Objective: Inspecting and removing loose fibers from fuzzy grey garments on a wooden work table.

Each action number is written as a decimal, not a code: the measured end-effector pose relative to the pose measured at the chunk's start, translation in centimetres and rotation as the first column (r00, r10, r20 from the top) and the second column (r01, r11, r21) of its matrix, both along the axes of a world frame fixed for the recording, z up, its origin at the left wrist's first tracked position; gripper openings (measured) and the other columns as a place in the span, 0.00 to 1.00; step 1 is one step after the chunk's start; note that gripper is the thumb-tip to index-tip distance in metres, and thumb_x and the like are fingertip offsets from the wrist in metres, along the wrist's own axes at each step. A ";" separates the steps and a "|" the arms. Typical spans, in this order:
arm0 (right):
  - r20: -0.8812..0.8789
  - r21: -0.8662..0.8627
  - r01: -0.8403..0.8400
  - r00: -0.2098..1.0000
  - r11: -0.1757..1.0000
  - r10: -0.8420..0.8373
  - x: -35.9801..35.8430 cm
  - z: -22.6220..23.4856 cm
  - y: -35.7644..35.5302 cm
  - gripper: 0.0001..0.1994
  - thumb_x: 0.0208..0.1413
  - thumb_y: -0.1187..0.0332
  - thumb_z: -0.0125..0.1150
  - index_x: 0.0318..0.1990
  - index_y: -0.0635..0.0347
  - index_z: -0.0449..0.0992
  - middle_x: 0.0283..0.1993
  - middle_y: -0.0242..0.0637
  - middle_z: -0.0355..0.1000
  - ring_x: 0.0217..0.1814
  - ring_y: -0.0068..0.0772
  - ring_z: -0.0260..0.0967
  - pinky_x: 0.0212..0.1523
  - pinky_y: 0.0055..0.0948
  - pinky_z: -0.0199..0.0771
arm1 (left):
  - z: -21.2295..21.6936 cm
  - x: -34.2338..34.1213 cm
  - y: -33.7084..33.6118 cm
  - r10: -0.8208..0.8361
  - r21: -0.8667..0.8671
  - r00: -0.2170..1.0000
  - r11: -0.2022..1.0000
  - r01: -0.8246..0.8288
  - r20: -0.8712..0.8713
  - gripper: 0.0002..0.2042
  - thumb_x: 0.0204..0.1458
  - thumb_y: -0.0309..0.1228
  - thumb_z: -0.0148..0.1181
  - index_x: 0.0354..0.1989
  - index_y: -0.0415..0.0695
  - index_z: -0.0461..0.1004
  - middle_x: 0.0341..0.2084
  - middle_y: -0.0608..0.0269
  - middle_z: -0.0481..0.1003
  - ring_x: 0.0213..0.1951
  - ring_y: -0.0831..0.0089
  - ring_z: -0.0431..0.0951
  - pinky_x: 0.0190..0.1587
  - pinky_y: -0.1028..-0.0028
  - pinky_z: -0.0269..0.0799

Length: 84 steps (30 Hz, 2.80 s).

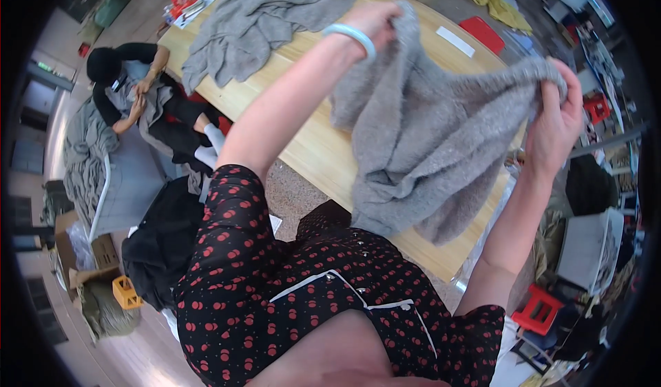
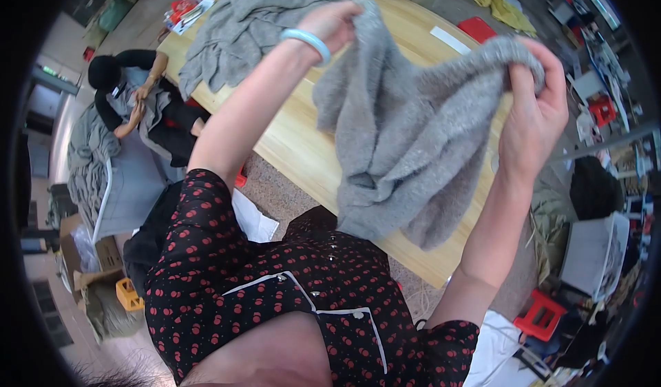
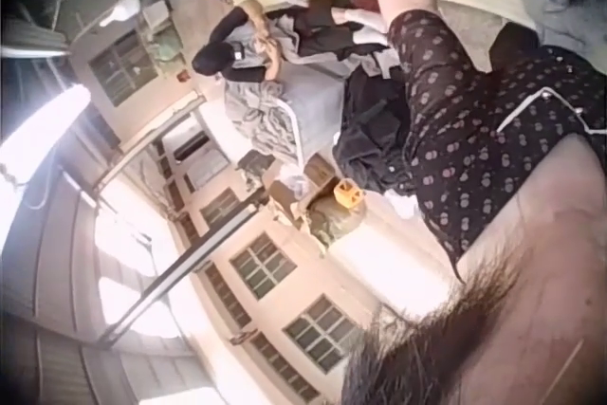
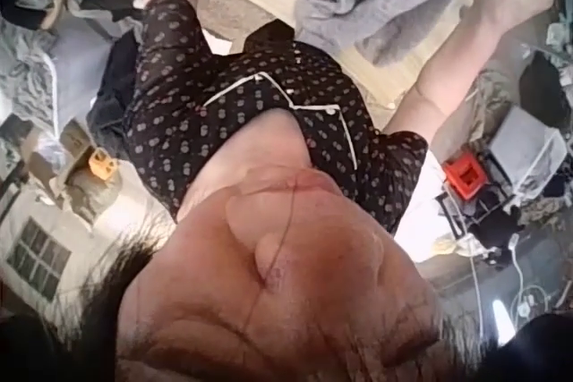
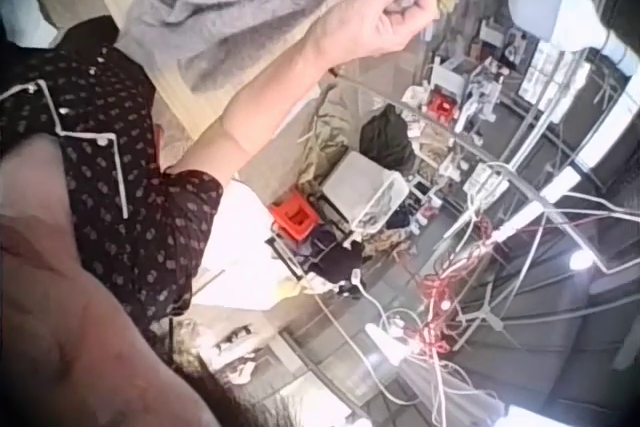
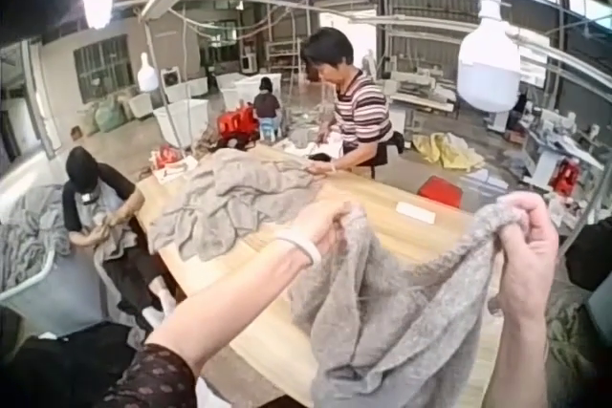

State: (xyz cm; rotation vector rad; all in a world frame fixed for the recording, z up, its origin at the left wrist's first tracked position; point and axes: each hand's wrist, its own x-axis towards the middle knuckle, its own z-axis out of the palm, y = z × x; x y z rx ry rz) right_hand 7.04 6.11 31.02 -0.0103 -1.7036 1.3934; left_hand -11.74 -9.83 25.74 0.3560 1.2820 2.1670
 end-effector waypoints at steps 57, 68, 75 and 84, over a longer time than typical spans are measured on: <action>0.955 0.130 -0.682 0.282 0.720 0.094 -7.2 -27.2 -2.0 0.14 0.38 0.83 0.47 0.36 0.65 0.71 0.36 0.42 0.67 0.39 0.35 0.64 0.40 0.29 0.64 | -23.9 5.5 -8.8 -0.049 -0.548 0.973 0.819 0.168 0.226 0.10 0.29 0.27 0.64 0.23 0.41 0.73 0.15 0.64 0.69 0.18 0.76 0.68 0.18 0.74 0.64; 0.542 0.773 -0.279 0.756 0.570 -0.366 -11.1 -17.3 1.9 0.18 0.40 0.84 0.45 0.43 0.65 0.68 0.40 0.51 0.68 0.42 0.46 0.67 0.43 0.35 0.65 | -23.6 4.3 -10.8 -0.179 -0.514 0.967 0.822 0.247 0.179 0.13 0.35 0.32 0.62 0.29 0.39 0.72 0.20 0.64 0.71 0.22 0.77 0.69 0.24 0.77 0.65; 0.226 0.804 -0.105 0.964 0.585 -0.137 -4.3 -5.5 -7.1 0.16 0.35 0.88 0.46 0.35 0.68 0.72 0.34 0.47 0.71 0.37 0.43 0.70 0.41 0.30 0.69 | -17.3 1.7 -10.9 -0.294 -0.148 0.892 0.921 0.360 0.342 0.15 0.44 0.32 0.59 0.38 0.37 0.67 0.33 0.65 0.69 0.31 0.79 0.69 0.32 0.79 0.67; 0.422 0.439 0.355 0.730 0.826 -0.538 -1.4 -16.7 -2.5 0.09 0.41 0.68 0.56 0.31 0.62 0.67 0.27 0.45 0.66 0.32 0.47 0.66 0.32 0.38 0.66 | -14.8 -0.1 -5.1 -0.539 -0.047 0.790 0.817 0.575 0.292 0.21 0.50 0.29 0.46 0.53 0.34 0.56 0.48 0.50 0.64 0.51 0.61 0.64 0.53 0.63 0.59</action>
